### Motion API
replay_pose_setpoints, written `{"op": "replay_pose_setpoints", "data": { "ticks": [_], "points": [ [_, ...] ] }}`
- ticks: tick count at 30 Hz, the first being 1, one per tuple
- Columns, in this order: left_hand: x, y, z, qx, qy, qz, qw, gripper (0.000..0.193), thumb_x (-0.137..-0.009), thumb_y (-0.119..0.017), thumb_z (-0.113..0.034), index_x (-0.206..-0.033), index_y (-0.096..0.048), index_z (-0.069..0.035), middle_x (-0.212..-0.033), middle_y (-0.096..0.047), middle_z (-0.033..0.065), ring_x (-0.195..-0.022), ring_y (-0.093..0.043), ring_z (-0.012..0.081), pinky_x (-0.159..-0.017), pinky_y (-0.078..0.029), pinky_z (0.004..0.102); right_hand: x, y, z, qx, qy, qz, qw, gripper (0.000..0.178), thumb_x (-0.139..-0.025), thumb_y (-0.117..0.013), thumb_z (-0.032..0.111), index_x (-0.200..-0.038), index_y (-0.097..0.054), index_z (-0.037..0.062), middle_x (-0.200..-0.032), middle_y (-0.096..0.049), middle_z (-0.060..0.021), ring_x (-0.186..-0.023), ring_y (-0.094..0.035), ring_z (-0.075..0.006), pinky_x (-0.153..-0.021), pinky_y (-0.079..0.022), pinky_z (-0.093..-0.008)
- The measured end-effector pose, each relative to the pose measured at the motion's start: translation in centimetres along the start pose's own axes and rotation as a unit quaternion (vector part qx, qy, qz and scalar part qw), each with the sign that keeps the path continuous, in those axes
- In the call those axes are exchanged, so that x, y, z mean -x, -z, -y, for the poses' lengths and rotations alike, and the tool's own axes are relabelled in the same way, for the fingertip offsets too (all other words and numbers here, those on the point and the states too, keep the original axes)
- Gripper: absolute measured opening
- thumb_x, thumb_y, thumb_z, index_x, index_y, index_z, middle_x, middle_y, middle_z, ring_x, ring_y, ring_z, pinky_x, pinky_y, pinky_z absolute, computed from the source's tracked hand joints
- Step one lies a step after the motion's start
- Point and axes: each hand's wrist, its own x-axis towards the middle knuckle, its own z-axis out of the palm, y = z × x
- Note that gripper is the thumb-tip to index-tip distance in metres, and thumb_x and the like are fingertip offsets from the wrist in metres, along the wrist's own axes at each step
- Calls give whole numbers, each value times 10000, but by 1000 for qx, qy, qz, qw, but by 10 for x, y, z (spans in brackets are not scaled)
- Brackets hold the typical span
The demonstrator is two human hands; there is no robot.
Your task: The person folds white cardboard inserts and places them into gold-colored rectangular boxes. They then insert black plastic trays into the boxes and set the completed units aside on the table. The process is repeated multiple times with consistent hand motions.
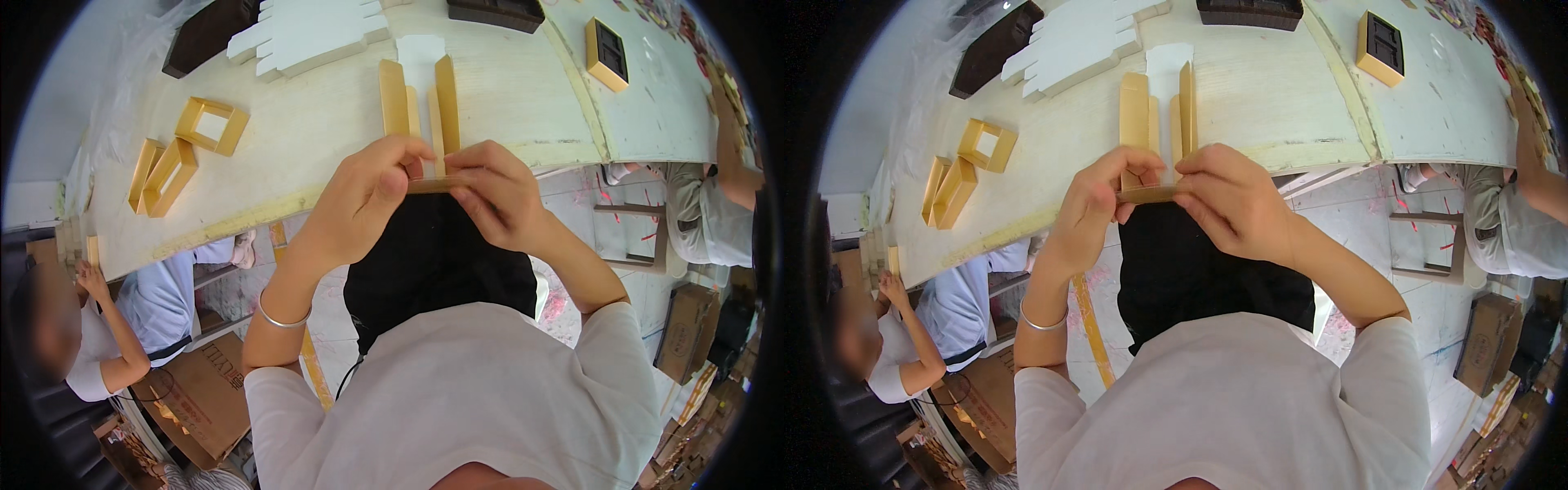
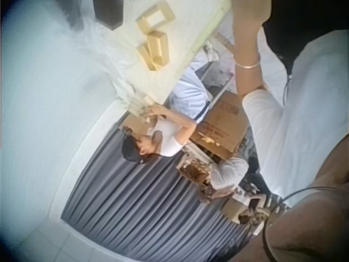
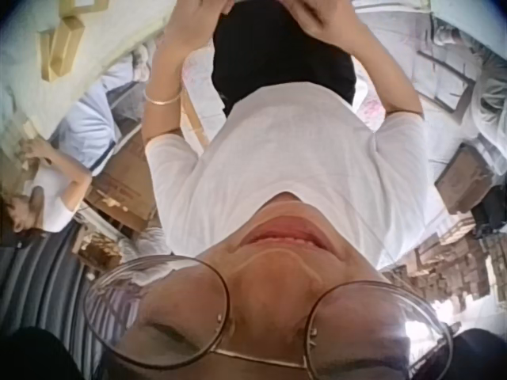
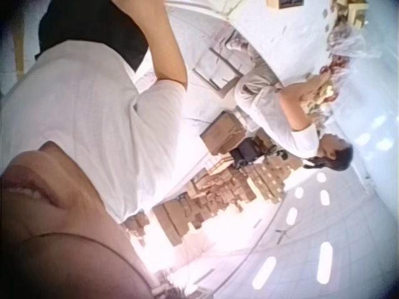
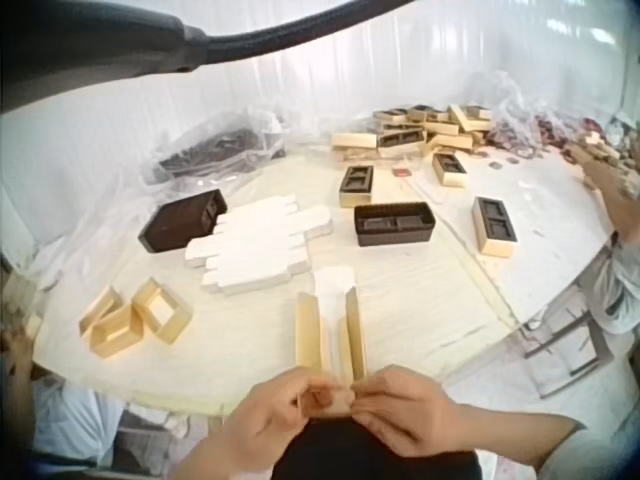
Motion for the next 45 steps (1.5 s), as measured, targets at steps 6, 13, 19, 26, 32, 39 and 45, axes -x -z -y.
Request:
{"op": "replay_pose_setpoints", "data": {
  "ticks": [6, 13, 19, 26, 32, 39, 45],
  "points": [
    [-1, -18, 5, -151, -65, -80, 983, 288, -939, -537, -202, -1134, -385, -54, -910, -571, 125, -724, -596, 320, -599, -473, 368, -6, -9, 13, -90, -102, -75, 988, 372, -798, -626, -69, -1128, -493, 38, -947, -537, -115, -705, -544, -218, -644, -477, -274],
    [0, -27, 9, -216, -129, -106, 962, 325, -911, -551, -120, -1167, -355, -81, -1137, -506, 133, -747, -601, 351, -602, -495, 373, -4, -7, 14, 30, -43, -49, 997, 497, -790, -687, 27, -1255, -510, 19, -1096, -519, -167, -876, -605, -298, -714, -518, -345],
    [-3, -20, 7, -114, -65, -119, 984, 205, -872, -606, -111, -1050, -512, -77, -1105, -514, 105, -676, -596, 267, -565, -484, 321, -8, -2, 19, 138, -54, -9, 989, 473, -749, -725, 116, -1171, -569, -29, -1068, -529, -150, -776, -576, -254, -649, -500, -328],
    [10, -29, 9, -371, -186, -180, 892, 208, -691, -757, -153, -838, -644, -59, -840, -569, 29, -609, -580, 199, -518, -459, 293, -11, -3, 14, 185, 13, 18, 983, 262, -694, -693, 87, -933, -624, 7, -866, -525, -67, -699, -522, -216, -595, -447, -334],
    [2, -18, 5, -254, -97, -77, 959, 129, -737, -719, -107, -820, -647, -39, -749, -563, 66, -605, -569, 241, -527, -459, 309, -23, 7, 16, 135, -58, 150, 978, 137, -722, -679, 73, -816, -587, 33, -813, -513, -85, -725, -543, -252, -616, -439, -355],
    [-10, 43, -11, -223, -67, 130, 964, 103, -742, -695, -66, -830, -654, -28, -870, -632, 48, -823, -549, 244, -752, -442, 336, -26, 45, -18, 155, -28, 94, 983, 245, -709, -714, 73, -928, -618, 21, -884, -581, -110, -798, -545, -293, -677, -450, -369],
    [-5, -1, -42, -552, -125, -92, 819, 180, -722, -704, -130, -885, -664, -67, -949, -643, 48, -881, -567, 263, -769, -458, 364, -21, 17, 17, 155, -56, 92, 982, 248, -700, -681, 34, -938, -613, 22, -811, -585, -103, -704, -562, -288, -647, -455, -366]
  ]
}}
